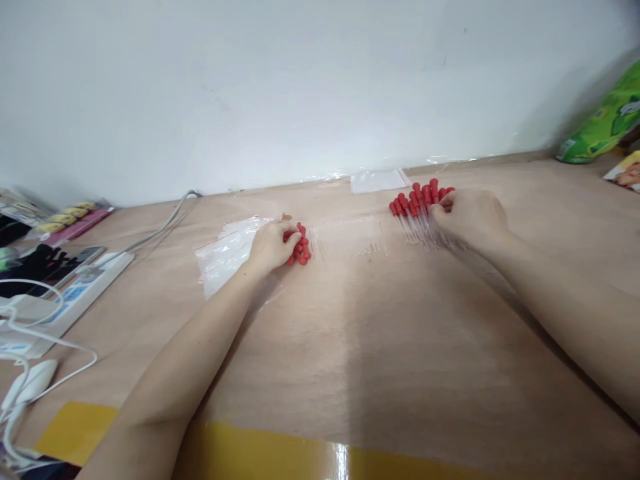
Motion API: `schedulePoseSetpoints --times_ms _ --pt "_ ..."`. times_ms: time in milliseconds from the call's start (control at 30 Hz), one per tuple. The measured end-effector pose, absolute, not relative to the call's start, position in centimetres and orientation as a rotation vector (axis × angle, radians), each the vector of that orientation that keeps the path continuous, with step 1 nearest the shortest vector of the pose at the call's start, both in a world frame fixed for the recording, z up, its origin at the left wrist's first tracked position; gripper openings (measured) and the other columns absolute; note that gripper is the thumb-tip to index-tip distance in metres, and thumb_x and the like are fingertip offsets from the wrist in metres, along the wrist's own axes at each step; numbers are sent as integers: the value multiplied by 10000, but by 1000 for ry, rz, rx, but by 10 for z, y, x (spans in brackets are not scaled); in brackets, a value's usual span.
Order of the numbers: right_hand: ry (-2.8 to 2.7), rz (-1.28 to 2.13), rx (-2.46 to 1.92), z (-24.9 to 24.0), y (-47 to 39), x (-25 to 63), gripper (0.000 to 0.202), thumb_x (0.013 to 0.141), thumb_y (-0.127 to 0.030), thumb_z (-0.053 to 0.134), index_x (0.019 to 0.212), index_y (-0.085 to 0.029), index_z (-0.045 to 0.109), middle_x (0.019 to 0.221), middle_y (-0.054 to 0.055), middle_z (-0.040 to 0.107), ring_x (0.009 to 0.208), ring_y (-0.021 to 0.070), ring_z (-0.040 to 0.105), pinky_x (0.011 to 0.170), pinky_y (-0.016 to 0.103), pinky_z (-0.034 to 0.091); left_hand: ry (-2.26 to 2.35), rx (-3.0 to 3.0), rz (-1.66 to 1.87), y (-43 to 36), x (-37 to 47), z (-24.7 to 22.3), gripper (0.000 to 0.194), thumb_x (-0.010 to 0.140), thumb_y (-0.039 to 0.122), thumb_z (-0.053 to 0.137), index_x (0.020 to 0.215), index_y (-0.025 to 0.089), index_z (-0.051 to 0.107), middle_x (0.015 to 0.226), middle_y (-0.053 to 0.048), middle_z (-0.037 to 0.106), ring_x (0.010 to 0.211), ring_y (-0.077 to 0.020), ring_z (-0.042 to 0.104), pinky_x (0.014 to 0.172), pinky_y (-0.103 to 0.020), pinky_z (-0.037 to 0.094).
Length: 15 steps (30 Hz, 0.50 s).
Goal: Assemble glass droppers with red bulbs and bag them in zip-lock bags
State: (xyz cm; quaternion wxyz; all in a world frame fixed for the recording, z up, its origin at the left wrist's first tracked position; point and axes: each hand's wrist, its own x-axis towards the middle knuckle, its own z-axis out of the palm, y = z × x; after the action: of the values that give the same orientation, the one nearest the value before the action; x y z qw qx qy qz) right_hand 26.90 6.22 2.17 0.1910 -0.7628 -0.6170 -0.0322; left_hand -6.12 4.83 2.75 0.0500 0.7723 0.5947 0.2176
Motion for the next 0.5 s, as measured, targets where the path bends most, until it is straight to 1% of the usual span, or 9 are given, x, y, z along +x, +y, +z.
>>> schedulePoseSetpoints --times_ms 100,167,300,400,500 --pt "-1725 -126 -2115 23 59 265 229 739 -299 459 824 -223 658 834 73 658 768 233 576 569 301 341 1818 2456 692 50 -59 25 175 769 261 514 670 205 647 694 -20 664 765 -199 604 727 -321 443" --pt "-1746 -159 -2085 25 56 260 240 754 -308 442 835 -220 650 823 75 650 772 235 575 585 309 358 1802 2476 683 51 -59 23 195 770 259 511 634 205 640 693 -23 661 841 -214 587 768 -339 435" --pt "-1880 -92 -2054 30 57 246 244 760 -327 443 784 -196 647 772 92 629 793 257 564 619 337 383 1799 2474 677 52 -58 20 243 783 262 494 597 209 641 667 -19 652 871 -215 576 816 -354 425" --pt "-1910 -37 -2084 30 63 239 240 756 -325 456 783 -165 633 770 118 610 811 283 560 632 363 395 1821 2478 695 51 -58 21 237 775 267 513 595 210 656 763 -22 666 875 -215 580 813 -352 430" --pt "-1894 3 -2092 25 72 238 254 772 -354 460 800 -152 612 753 137 584 833 320 551 640 400 397 1821 2461 696 50 -57 22 202 760 285 544 618 219 672 827 -21 673 932 -224 568 850 -359 420"
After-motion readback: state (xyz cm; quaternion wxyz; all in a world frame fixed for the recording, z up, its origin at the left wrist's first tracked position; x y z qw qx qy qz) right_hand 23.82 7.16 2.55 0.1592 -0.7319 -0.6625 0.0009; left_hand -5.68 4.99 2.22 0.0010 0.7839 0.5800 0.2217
